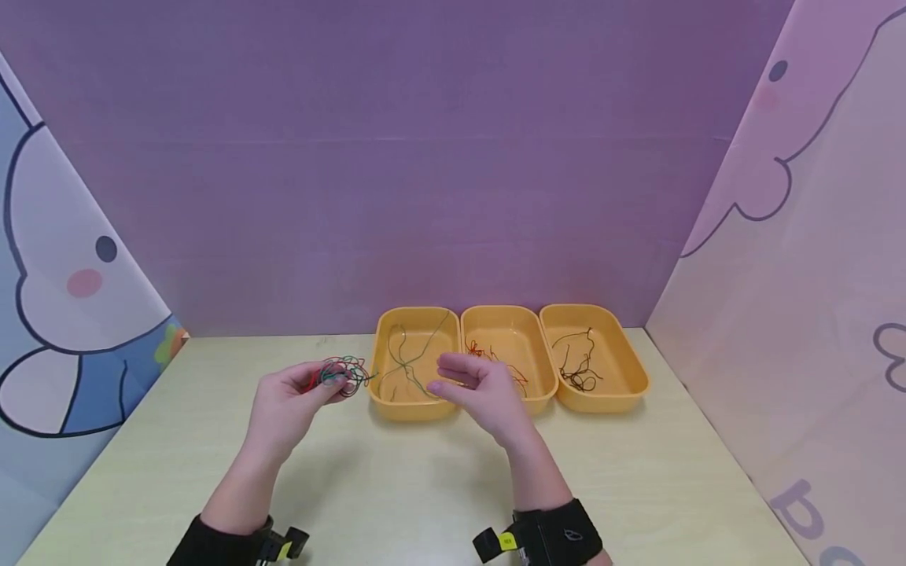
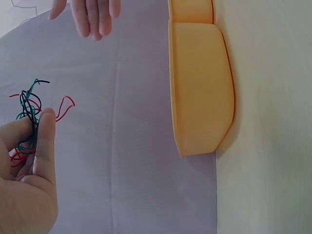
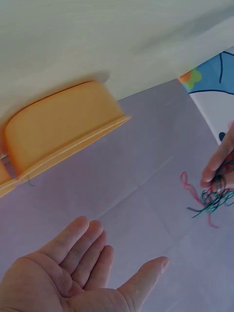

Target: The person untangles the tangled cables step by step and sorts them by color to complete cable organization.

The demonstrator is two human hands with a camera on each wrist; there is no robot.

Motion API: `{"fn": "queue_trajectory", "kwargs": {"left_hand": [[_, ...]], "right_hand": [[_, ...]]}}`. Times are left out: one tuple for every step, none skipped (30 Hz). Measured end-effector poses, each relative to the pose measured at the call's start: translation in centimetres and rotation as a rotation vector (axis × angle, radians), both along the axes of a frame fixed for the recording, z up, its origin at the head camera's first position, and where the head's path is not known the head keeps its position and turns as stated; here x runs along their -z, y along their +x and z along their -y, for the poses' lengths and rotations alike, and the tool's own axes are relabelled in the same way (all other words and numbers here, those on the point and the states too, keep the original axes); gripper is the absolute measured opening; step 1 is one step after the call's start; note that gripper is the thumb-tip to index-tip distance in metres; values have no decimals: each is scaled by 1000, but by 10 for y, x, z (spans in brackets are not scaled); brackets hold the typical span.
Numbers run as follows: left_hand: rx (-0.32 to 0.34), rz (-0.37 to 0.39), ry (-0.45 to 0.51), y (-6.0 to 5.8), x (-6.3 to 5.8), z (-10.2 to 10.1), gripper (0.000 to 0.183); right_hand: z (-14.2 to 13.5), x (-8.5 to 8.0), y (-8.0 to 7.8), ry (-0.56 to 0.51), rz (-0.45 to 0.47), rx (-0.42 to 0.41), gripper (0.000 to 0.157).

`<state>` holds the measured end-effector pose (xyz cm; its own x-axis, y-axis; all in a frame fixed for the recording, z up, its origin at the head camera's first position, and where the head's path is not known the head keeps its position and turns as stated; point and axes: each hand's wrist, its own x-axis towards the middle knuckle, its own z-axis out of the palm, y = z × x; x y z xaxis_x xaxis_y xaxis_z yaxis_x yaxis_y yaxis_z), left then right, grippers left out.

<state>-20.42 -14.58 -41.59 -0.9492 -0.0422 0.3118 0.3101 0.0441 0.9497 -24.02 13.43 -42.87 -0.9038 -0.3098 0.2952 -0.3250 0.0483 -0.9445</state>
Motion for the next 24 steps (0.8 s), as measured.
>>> {"fn": "queue_trajectory", "kwargs": {"left_hand": [[2,3,-5,0,0,0,17],[4,6,-10,0,0,-1,17],[4,10,-14,0,0,-1,17],[3,14,-20,0,0,-2,18],[1,18,-26,0,0,-2,18],[-1,23,-27,0,1,-2,18],[1,23,-29,0,1,-2,18],[4,22,-29,0,1,-3,19],[6,21,-32,0,2,-3,19],[11,19,-34,0,2,-4,19],[16,18,-36,0,2,-4,19],[20,16,-36,0,3,-5,19],[25,14,-35,-1,3,-5,19],[26,15,-35,0,4,-6,18],[26,14,-37,0,4,-7,18],[27,16,-38,0,4,-8,18],[29,17,-39,0,4,-8,18],[30,19,-39,1,4,-9,17],[31,20,-41,1,4,-10,17],[31,23,-45,1,4,-11,17],[34,26,-47,1,4,-12,18],[39,29,-47,1,4,-13,18],[44,34,-44,1,4,-14,18],[47,37,-44,1,4,-15,19]], "right_hand": [[4,0,1,5,6,-17,45],[9,-1,3,1,14,-37,45],[13,-1,4,4,23,-53,44],[17,-1,5,6,30,-68,44],[21,-1,7,3,39,-83,44],[26,-1,8,3,45,-95,43],[30,-2,10,-1,47,-107,41],[35,-2,11,-6,53,-119,40],[39,-2,12,-7,55,-130,37],[43,-2,13,-13,57,-142,35],[47,-2,14,-14,59,-153,33],[51,-2,15,-9,54,-159,30],[55,-2,16,-9,51,-169,29],[58,-1,17,-5,48,-172,27],[61,-1,17,-2,42,-174,26],[63,-1,18,2,37,-175,25],[66,-2,19,6,32,-176,23],[69,-2,20,9,27,-176,22],[71,-3,20,12,22,-174,20],[72,-5,22,19,13,-170,19],[74,-8,24,23,-4,-166,17],[75,-11,26,25,-13,-161,16],[75,-14,28,27,-17,-153,14],[75,-17,31,29,-20,-146,14]]}}
